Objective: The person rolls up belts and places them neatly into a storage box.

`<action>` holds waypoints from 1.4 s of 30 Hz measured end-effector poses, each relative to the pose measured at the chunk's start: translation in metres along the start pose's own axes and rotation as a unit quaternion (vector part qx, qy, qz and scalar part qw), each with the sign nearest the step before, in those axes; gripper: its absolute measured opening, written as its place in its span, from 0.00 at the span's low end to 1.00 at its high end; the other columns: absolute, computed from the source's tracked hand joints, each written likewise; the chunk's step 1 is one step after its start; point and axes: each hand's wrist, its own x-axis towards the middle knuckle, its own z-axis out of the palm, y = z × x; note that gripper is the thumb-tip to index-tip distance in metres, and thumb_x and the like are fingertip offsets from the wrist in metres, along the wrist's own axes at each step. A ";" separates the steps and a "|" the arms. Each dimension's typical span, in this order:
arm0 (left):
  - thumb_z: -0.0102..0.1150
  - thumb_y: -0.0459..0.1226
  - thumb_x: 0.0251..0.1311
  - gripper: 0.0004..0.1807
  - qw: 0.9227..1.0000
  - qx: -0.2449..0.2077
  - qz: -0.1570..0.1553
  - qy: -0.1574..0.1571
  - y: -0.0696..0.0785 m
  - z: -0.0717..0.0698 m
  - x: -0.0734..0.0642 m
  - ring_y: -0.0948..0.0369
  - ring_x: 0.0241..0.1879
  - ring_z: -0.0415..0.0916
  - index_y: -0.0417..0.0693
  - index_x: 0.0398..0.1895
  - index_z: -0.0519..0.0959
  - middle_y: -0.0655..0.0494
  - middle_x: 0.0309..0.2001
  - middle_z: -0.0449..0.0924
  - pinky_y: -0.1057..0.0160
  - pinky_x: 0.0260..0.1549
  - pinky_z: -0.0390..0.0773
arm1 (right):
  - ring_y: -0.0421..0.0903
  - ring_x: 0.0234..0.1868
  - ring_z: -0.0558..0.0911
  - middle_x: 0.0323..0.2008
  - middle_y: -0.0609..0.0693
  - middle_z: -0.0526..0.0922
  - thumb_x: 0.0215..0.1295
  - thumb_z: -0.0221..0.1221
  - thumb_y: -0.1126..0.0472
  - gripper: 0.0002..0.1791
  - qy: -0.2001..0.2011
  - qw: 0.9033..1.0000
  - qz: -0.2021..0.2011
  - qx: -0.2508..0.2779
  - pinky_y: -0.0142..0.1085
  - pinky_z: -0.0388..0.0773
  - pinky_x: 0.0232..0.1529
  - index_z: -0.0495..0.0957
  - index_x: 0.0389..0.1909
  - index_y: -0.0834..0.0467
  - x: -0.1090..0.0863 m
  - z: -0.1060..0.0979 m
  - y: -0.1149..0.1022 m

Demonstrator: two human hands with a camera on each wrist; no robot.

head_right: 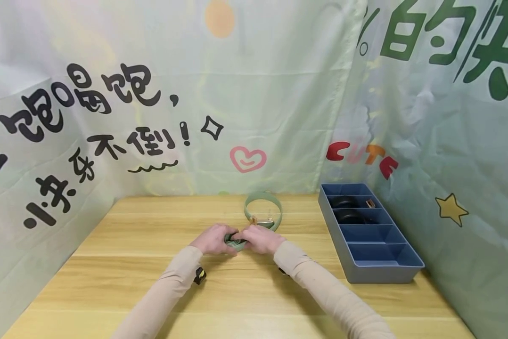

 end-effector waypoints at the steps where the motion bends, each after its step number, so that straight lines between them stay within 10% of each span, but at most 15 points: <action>1: 0.77 0.46 0.44 0.17 1.000 -0.003 -0.001 -0.005 -0.001 0.000 0.000 0.63 0.33 0.72 0.57 0.36 0.80 0.63 0.32 0.79 0.64 0.36 0.71 | 0.41 0.42 0.85 0.42 0.49 0.87 0.64 0.63 0.64 0.15 0.004 1.000 -0.003 -0.002 0.32 0.79 0.45 0.82 0.52 0.54 -0.001 0.000 0.000; 11: 0.76 0.52 0.44 0.24 0.999 0.004 -0.031 -0.002 -0.001 0.000 0.000 0.61 0.34 0.71 0.51 0.41 0.80 0.58 0.34 0.76 0.62 0.35 0.72 | 0.36 0.33 0.81 0.36 0.44 0.87 0.66 0.62 0.60 0.10 0.020 0.996 0.056 0.066 0.29 0.78 0.36 0.84 0.46 0.53 0.000 -0.006 0.010; 18: 0.76 0.49 0.45 0.35 1.000 0.000 0.004 -0.016 -0.010 -0.002 -0.004 0.60 0.38 0.73 0.46 0.57 0.78 0.57 0.40 0.77 0.61 0.40 0.74 | 0.45 0.40 0.80 0.43 0.49 0.81 0.59 0.69 0.59 0.16 0.080 0.982 0.164 -0.052 0.40 0.77 0.40 0.82 0.48 0.56 -0.014 -0.015 0.034; 28: 0.77 0.48 0.44 0.42 0.998 -0.040 0.015 -0.039 -0.021 -0.004 -0.010 0.58 0.47 0.75 0.44 0.65 0.73 0.52 0.52 0.78 0.57 0.50 0.76 | 0.48 0.35 0.78 0.42 0.53 0.76 0.61 0.64 0.68 0.10 0.102 0.959 0.249 -0.090 0.41 0.77 0.33 0.84 0.44 0.57 -0.035 -0.021 0.060; 42: 0.78 0.42 0.43 0.41 0.998 -0.044 -0.008 -0.053 -0.030 -0.015 -0.016 0.52 0.55 0.75 0.45 0.64 0.73 0.47 0.58 0.78 0.51 0.59 0.72 | 0.64 0.56 0.77 0.59 0.68 0.73 0.71 0.57 0.51 0.32 0.057 0.930 0.364 0.008 0.57 0.74 0.51 0.62 0.71 0.60 -0.066 -0.027 0.082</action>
